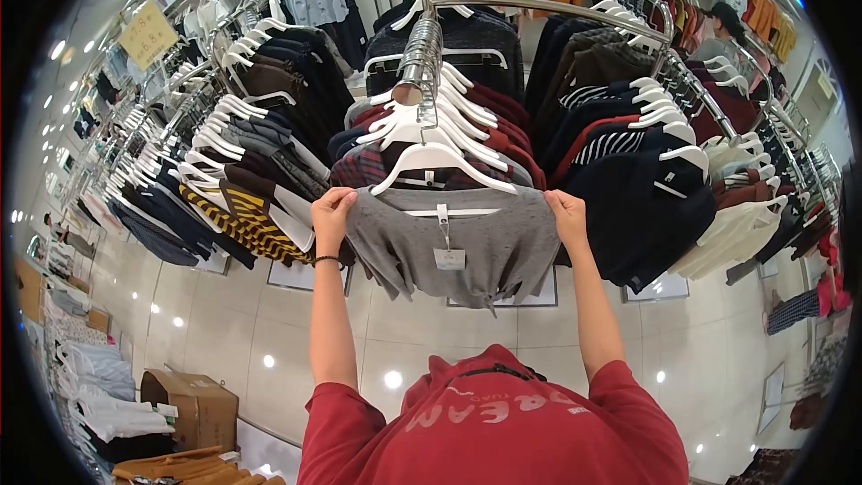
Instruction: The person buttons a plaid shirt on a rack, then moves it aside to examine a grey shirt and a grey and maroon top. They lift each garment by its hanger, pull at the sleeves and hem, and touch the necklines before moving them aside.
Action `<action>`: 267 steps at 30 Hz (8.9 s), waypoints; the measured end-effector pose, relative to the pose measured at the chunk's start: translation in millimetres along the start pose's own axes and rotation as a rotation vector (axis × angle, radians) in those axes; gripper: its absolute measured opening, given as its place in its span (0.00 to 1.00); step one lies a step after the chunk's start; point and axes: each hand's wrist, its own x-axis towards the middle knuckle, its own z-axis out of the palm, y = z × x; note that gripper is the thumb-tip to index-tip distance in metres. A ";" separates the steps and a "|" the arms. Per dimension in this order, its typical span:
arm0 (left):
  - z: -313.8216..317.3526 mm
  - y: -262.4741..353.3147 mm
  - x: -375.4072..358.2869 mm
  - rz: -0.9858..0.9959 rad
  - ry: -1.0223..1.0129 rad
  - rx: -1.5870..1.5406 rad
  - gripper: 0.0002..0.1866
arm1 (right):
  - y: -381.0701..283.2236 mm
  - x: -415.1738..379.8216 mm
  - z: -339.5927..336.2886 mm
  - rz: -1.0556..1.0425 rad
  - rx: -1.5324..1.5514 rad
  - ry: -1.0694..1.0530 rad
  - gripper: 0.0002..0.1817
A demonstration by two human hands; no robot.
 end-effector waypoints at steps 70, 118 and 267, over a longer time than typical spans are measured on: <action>148.2 20.0 -193.6 -0.821 -0.638 -0.793 0.46 | -49.1 -120.4 33.7 0.633 0.998 -0.431 0.35; 102.3 142.6 -152.0 -0.367 -0.309 -0.819 0.33 | -93.0 -125.7 39.2 0.506 1.103 -0.448 0.20; 119.8 62.8 -118.7 -0.067 -0.180 0.076 0.12 | 78.0 -173.4 -60.1 0.527 -0.003 0.099 0.07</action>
